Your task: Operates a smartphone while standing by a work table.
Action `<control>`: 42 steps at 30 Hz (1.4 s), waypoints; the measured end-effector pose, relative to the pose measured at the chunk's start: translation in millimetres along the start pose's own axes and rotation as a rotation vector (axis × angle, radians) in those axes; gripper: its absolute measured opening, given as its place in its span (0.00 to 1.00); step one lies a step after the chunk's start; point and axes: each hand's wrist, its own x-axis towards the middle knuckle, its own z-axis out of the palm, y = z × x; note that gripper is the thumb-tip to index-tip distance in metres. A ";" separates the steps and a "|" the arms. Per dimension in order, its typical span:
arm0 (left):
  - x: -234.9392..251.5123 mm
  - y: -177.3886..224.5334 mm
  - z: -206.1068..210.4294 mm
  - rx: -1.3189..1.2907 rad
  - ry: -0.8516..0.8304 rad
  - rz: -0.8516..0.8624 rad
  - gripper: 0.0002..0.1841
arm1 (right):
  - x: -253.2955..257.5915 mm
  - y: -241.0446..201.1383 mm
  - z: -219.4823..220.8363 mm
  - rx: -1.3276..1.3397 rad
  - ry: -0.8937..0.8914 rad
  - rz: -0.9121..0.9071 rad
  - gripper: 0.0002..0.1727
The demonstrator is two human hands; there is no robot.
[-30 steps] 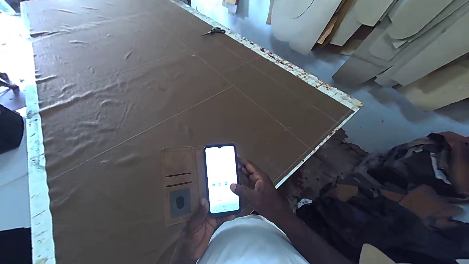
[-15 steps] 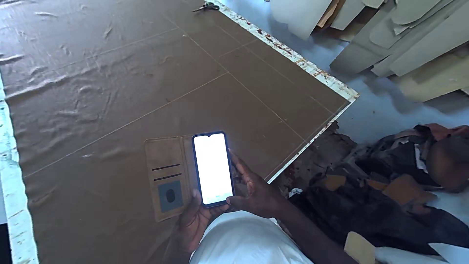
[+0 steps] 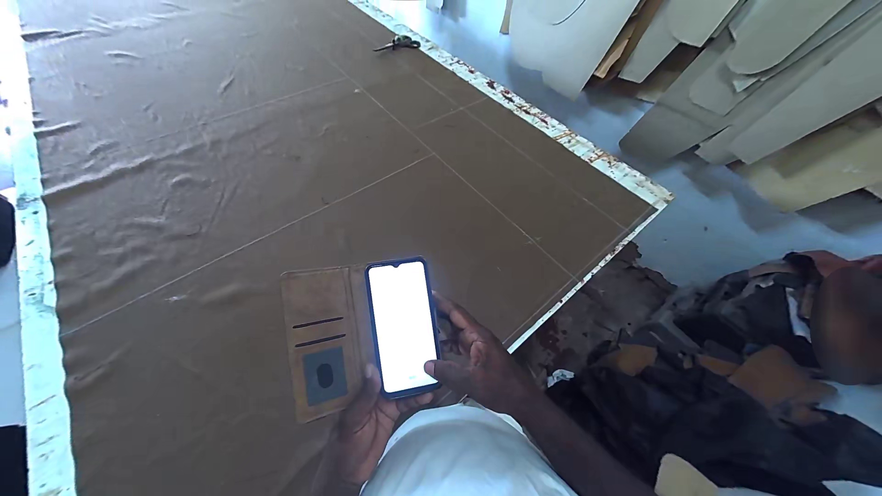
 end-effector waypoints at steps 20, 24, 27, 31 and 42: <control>-2.2 -2.7 -8.0 0.092 -0.006 -0.019 0.28 | 14.8 0.5 4.1 0.012 0.116 0.000 0.38; -2.2 -4.0 -8.5 0.095 -0.018 -0.036 0.27 | 19.3 -3.7 1.0 0.055 0.162 -0.040 0.31; -2.3 -4.9 -6.1 0.096 0.003 -0.033 0.27 | 20.6 -9.8 1.1 0.074 0.146 -0.026 0.35; -2.5 -6.8 -6.9 0.095 0.003 -0.007 0.26 | 22.2 -10.2 4.8 0.055 0.155 -0.036 0.39; -3.4 -8.8 -6.3 0.037 0.007 -0.028 0.26 | 17.9 2.2 10.2 0.098 0.174 -0.085 0.41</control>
